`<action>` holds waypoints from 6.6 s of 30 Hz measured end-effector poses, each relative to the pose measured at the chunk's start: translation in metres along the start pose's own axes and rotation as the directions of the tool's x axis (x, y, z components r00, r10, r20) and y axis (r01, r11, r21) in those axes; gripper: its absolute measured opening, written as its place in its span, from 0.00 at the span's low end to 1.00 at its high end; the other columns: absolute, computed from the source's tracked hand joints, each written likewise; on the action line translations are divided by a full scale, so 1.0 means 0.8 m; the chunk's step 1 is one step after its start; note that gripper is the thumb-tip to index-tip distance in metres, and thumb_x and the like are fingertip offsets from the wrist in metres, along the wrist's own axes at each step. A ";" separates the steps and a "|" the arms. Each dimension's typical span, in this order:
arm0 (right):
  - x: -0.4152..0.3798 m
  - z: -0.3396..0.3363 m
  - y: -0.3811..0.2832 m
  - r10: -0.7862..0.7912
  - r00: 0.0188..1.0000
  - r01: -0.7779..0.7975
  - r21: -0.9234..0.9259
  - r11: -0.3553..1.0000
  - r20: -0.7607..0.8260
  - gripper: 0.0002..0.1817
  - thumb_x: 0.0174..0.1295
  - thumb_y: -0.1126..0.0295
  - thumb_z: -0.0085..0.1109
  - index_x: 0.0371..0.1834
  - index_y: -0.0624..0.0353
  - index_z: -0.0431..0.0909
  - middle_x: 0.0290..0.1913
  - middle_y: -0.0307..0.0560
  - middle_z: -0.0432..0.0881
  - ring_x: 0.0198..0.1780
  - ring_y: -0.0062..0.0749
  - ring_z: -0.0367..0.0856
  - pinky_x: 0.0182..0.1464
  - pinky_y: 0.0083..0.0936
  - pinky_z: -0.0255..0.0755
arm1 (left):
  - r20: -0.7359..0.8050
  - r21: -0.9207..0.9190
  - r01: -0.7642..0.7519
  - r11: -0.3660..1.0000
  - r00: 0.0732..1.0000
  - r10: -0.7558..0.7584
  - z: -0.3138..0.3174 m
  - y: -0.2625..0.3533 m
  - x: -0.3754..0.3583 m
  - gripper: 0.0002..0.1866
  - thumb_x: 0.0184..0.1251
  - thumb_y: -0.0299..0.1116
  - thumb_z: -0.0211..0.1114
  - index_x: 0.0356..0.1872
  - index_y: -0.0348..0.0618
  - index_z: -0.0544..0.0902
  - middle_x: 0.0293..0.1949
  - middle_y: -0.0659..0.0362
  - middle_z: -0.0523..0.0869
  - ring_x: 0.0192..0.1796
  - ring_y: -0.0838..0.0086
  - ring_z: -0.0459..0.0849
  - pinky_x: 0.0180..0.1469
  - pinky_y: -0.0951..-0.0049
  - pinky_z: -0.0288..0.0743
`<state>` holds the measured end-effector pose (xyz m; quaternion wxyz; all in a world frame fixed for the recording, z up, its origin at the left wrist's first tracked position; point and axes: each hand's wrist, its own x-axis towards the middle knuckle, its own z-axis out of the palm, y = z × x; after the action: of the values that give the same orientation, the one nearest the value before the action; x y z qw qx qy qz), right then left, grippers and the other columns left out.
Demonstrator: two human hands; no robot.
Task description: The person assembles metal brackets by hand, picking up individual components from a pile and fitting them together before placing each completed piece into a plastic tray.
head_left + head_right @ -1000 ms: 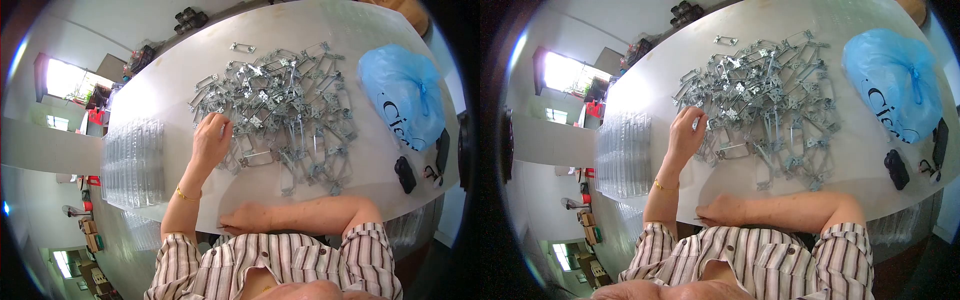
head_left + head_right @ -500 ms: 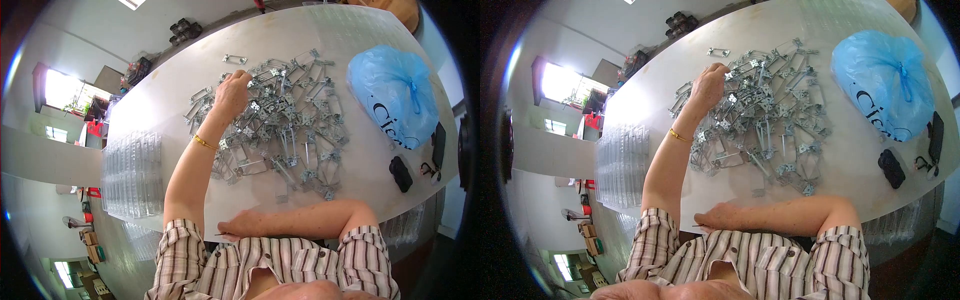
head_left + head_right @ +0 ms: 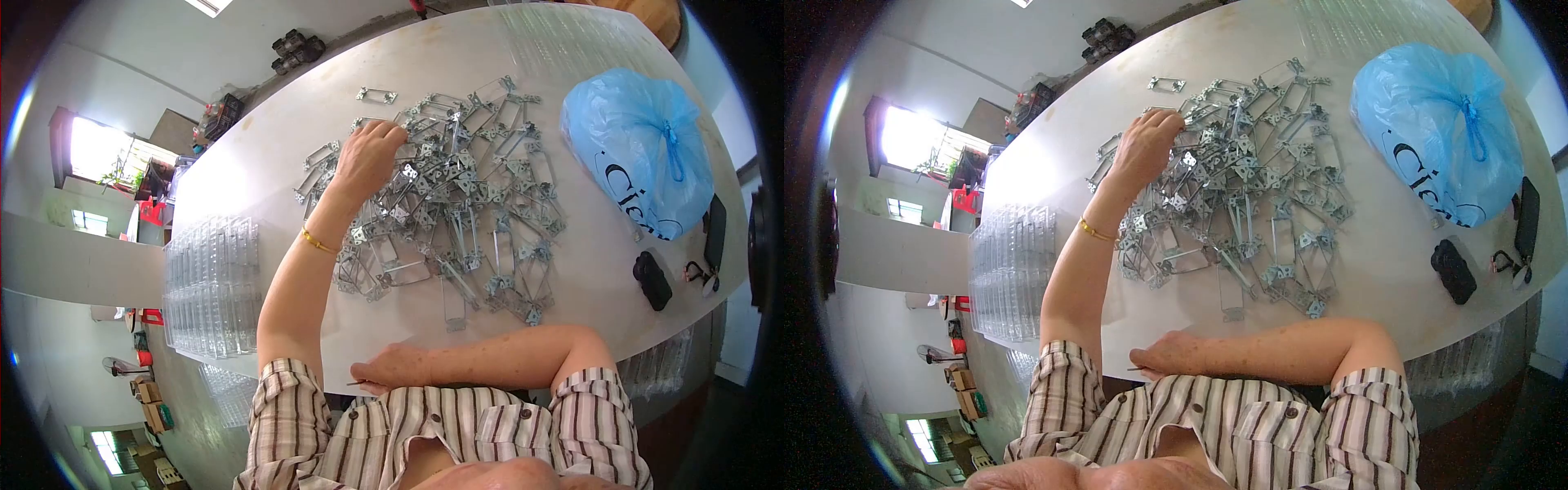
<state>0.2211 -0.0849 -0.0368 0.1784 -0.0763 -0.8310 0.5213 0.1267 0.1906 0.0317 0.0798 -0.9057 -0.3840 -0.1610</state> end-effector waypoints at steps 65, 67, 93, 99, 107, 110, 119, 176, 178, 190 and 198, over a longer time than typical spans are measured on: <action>0.007 -0.007 -0.005 -0.084 0.991 0.084 -0.006 0.996 -0.108 0.09 0.69 0.64 0.62 0.43 0.55 0.76 0.31 0.57 0.83 0.31 0.61 0.83 0.34 0.51 0.76 | 0.303 -0.789 0.020 -0.615 0.882 -0.360 -0.060 0.030 -0.223 0.05 0.81 0.34 0.58 0.48 0.47 0.79 0.61 0.38 0.83 0.62 0.49 0.85 0.65 0.50 0.79; 0.010 -0.009 -0.008 -0.101 0.989 0.101 -0.007 0.995 -0.104 0.09 0.67 0.66 0.64 0.43 0.56 0.77 0.31 0.56 0.83 0.32 0.58 0.84 0.35 0.48 0.77 | 0.278 -0.787 -0.012 -0.617 0.886 -0.371 -0.056 0.028 -0.230 0.05 0.81 0.33 0.58 0.48 0.46 0.79 0.63 0.38 0.82 0.64 0.49 0.84 0.67 0.49 0.78; 0.006 0.000 -0.012 0.234 0.966 -0.227 0.075 0.971 -0.107 0.10 0.68 0.72 0.66 0.48 0.59 0.77 0.31 0.57 0.85 0.30 0.47 0.88 0.33 0.38 0.79 | 0.301 -0.784 0.045 -0.620 0.900 -0.316 -0.040 0.030 -0.297 0.20 0.73 0.29 0.66 0.63 0.39 0.77 0.38 0.62 0.83 0.31 0.82 0.79 0.28 0.79 0.72; 0.016 -0.009 -0.014 0.164 0.909 -0.172 0.015 0.985 -0.383 0.09 0.69 0.75 0.66 0.47 0.60 0.76 0.30 0.44 0.82 0.26 0.24 0.78 0.30 0.25 0.74 | 0.308 -0.750 0.056 -0.659 0.911 -0.273 -0.048 0.035 -0.305 0.25 0.68 0.29 0.72 0.63 0.47 0.70 0.41 0.53 0.89 0.28 0.82 0.79 0.29 0.80 0.71; 0.051 -0.084 -0.019 0.041 0.677 -0.151 -0.084 0.985 -0.735 0.06 0.72 0.77 0.60 0.46 0.60 0.72 0.53 0.48 0.77 0.33 0.16 0.72 0.35 0.16 0.71 | 0.312 -0.895 0.206 -0.396 0.922 -0.227 -0.060 0.050 -0.299 0.27 0.67 0.28 0.74 0.62 0.44 0.70 0.35 0.59 0.86 0.29 0.82 0.79 0.29 0.80 0.70; 0.050 -0.080 -0.011 0.115 0.626 -0.168 0.011 0.986 -0.772 0.05 0.73 0.77 0.59 0.46 0.60 0.72 0.52 0.45 0.76 0.34 0.15 0.72 0.35 0.16 0.71 | 0.314 -0.924 0.232 -0.305 0.915 -0.254 -0.056 0.067 -0.295 0.26 0.67 0.28 0.73 0.61 0.42 0.70 0.32 0.62 0.82 0.32 0.83 0.79 0.31 0.79 0.70; 0.035 -0.073 -0.009 0.316 0.525 -0.223 0.231 0.947 -0.790 0.04 0.79 0.71 0.54 0.47 0.58 0.71 0.39 0.37 0.77 0.34 0.16 0.78 0.37 0.18 0.76 | 0.263 -0.961 0.276 0.007 0.923 -0.279 -0.071 0.085 -0.290 0.24 0.67 0.25 0.70 0.60 0.38 0.69 0.31 0.64 0.80 0.33 0.83 0.77 0.33 0.77 0.72; 0.020 -0.091 -0.012 0.179 0.534 -0.305 0.009 0.952 -0.826 0.03 0.70 0.76 0.65 0.43 0.59 0.81 0.25 0.33 0.77 0.26 0.11 0.71 0.27 0.17 0.66 | 0.376 -0.859 0.217 -0.463 0.883 -0.283 -0.042 0.076 -0.300 0.10 0.75 0.35 0.67 0.48 0.39 0.82 0.41 0.51 0.89 0.27 0.80 0.78 0.27 0.80 0.71; 0.021 -0.091 -0.016 0.169 0.539 -0.312 -0.010 0.950 -0.826 0.03 0.69 0.76 0.65 0.43 0.59 0.81 0.25 0.34 0.78 0.26 0.12 0.72 0.27 0.17 0.67 | 0.391 -0.865 0.233 -0.445 0.868 -0.305 -0.042 0.075 -0.300 0.12 0.73 0.35 0.70 0.48 0.39 0.81 0.41 0.52 0.89 0.28 0.82 0.77 0.27 0.82 0.69; 0.017 -0.099 -0.027 0.452 0.624 -0.218 0.413 0.884 -0.637 0.11 0.77 0.68 0.59 0.54 0.64 0.76 0.28 0.40 0.82 0.26 0.17 0.77 0.30 0.18 0.72 | 0.486 -0.844 0.369 -0.389 0.833 -0.263 -0.060 0.076 -0.290 0.23 0.64 0.31 0.78 0.57 0.39 0.78 0.48 0.64 0.82 0.47 0.82 0.83 0.48 0.80 0.79; 0.016 -0.108 -0.033 0.610 0.645 -0.242 0.635 0.734 -0.459 0.09 0.78 0.65 0.57 0.48 0.60 0.77 0.23 0.35 0.79 0.24 0.14 0.77 0.27 0.17 0.72 | 0.534 -0.833 0.478 -0.279 0.827 -0.176 -0.059 0.076 -0.293 0.29 0.63 0.34 0.79 0.63 0.34 0.80 0.48 0.62 0.85 0.48 0.81 0.81 0.51 0.77 0.76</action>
<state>0.2438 -0.0200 0.0233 0.3308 -0.4005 -0.4994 0.6933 0.0070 -0.0212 -0.0083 -0.7156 -0.5059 -0.3645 -0.3147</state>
